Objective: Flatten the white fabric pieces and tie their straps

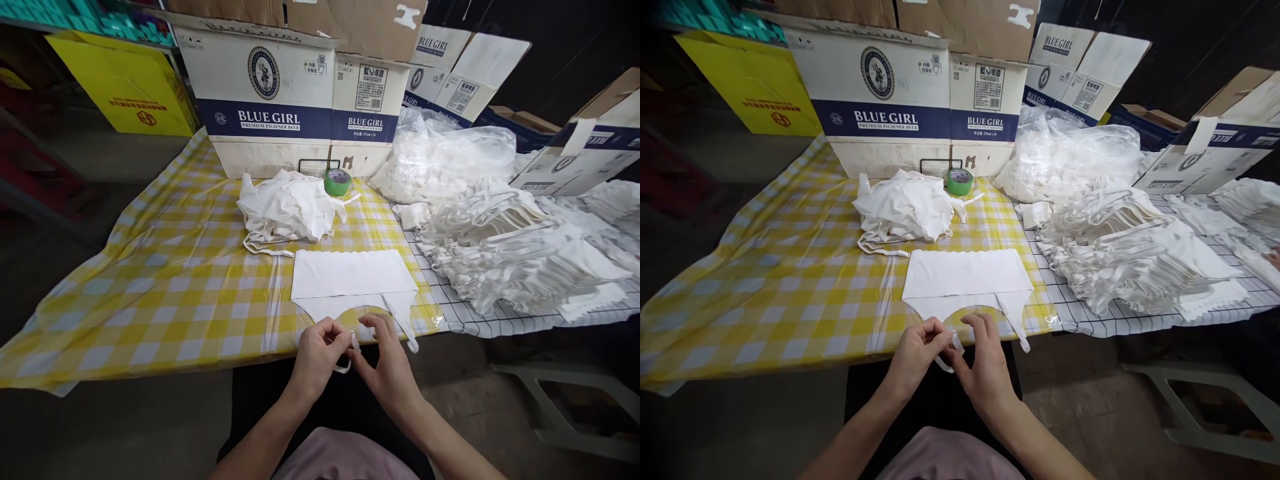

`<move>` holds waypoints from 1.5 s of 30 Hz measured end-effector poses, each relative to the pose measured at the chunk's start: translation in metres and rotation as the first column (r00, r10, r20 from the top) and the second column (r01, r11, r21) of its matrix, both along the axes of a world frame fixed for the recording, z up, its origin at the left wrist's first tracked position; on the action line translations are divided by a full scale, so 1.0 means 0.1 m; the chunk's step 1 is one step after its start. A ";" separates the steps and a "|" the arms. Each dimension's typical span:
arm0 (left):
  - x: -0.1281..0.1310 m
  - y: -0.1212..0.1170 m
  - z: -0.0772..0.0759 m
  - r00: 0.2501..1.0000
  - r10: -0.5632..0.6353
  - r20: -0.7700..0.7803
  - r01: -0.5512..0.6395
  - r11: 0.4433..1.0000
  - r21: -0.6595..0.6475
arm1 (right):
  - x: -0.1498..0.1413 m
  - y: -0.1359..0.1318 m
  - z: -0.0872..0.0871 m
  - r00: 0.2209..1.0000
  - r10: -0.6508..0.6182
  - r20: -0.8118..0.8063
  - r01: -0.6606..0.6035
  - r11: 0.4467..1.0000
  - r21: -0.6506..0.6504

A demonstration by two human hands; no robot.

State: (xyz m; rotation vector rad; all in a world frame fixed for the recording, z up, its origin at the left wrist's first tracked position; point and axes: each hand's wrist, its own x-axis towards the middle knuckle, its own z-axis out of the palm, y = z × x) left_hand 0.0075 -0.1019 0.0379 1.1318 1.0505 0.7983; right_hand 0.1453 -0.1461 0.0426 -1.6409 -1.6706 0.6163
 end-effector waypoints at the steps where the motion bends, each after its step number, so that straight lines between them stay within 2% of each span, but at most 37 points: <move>1: 0.01 0.02 0.00 1.000 0.006 -0.001 -0.006 1.000 -0.004 | -0.03 0.01 -0.03 1.000 0.022 -0.007 -0.021 0.999 0.027; 4: 0.03 0.07 -0.02 1.000 0.022 -0.015 -0.023 0.999 -0.026 | -0.09 0.07 -0.14 0.991 0.131 -0.003 -0.131 0.990 0.050; 9: -0.02 0.21 -0.12 0.989 -0.009 -0.151 0.005 1.000 -0.023 | -0.10 0.21 -0.23 0.984 0.123 0.132 -0.136 0.986 0.094; 11: -0.06 0.31 -0.14 0.980 -0.034 -0.197 0.049 0.996 0.072 | -0.05 0.29 -0.20 0.977 0.117 0.181 -0.132 0.988 0.075; 12: -0.09 0.37 -0.15 0.971 -0.030 -0.239 0.072 0.983 0.170 | -0.03 0.34 -0.18 0.974 0.115 0.194 -0.129 0.990 0.061; 13: -0.11 0.44 -0.15 0.955 -0.009 -0.296 0.100 0.951 0.292 | 0.00 0.40 -0.15 0.974 0.116 0.194 -0.127 0.991 0.048; 14: -0.13 0.52 -0.15 0.931 0.021 -0.365 0.143 0.897 0.418 | 0.03 0.46 -0.13 0.977 0.116 0.181 -0.124 0.992 0.036; 16: -0.17 0.68 -0.16 0.851 0.089 -0.518 0.284 0.751 0.596 | 0.07 0.59 -0.10 0.985 0.114 0.130 -0.117 0.993 0.015; 17: -0.17 0.75 -0.16 0.800 0.110 -0.590 0.372 0.681 0.631 | 0.10 0.67 -0.10 0.989 0.107 0.100 -0.108 0.994 0.005; 21: -0.14 0.96 -0.22 0.597 0.161 -0.786 0.653 0.473 0.592 | 0.19 0.96 -0.22 0.998 0.059 0.000 -0.059 0.995 -0.084; 23: -0.11 1.01 -0.26 0.521 0.200 -0.830 0.729 0.401 0.555 | 0.24 1.07 -0.29 0.998 0.053 -0.034 -0.058 0.987 -0.147; 24: -0.09 1.03 -0.27 0.501 0.215 -0.838 0.746 0.384 0.544 | 0.26 1.12 -0.32 0.997 0.054 -0.045 -0.061 0.983 -0.173; 25: -0.09 1.05 -0.29 0.498 0.219 -0.839 0.748 0.381 0.544 | 0.28 1.15 -0.34 0.997 0.057 -0.054 -0.066 0.979 -0.192; 27: -0.09 1.09 -0.32 0.549 0.180 -0.816 0.702 0.430 0.568 | 0.31 1.18 -0.35 0.995 0.067 -0.068 -0.080 0.973 -0.217; 31: -0.12 1.19 -0.35 0.715 0.020 -0.699 0.532 0.634 0.561 | 0.29 1.18 -0.29 0.993 0.111 -0.034 -0.116 0.973 -0.201; 33: -0.13 1.23 -0.35 0.757 -0.034 -0.652 0.487 0.694 0.530 | 0.26 1.17 -0.26 0.988 0.153 0.010 -0.150 0.975 -0.164; 37: -0.13 1.25 -0.29 0.791 -0.084 -0.606 0.460 0.736 0.497 | 0.24 1.19 -0.25 0.975 0.190 0.116 -0.178 0.978 -0.111; 41: -0.14 1.26 -0.22 0.807 -0.120 -0.579 0.455 0.751 0.478 | 0.26 1.22 -0.29 0.958 0.179 0.224 -0.162 0.982 -0.095; 45: -0.14 1.27 -0.23 0.811 -0.127 -0.571 0.451 0.757 0.473 | 0.26 1.24 -0.29 0.948 0.185 0.258 -0.163 0.981 -0.103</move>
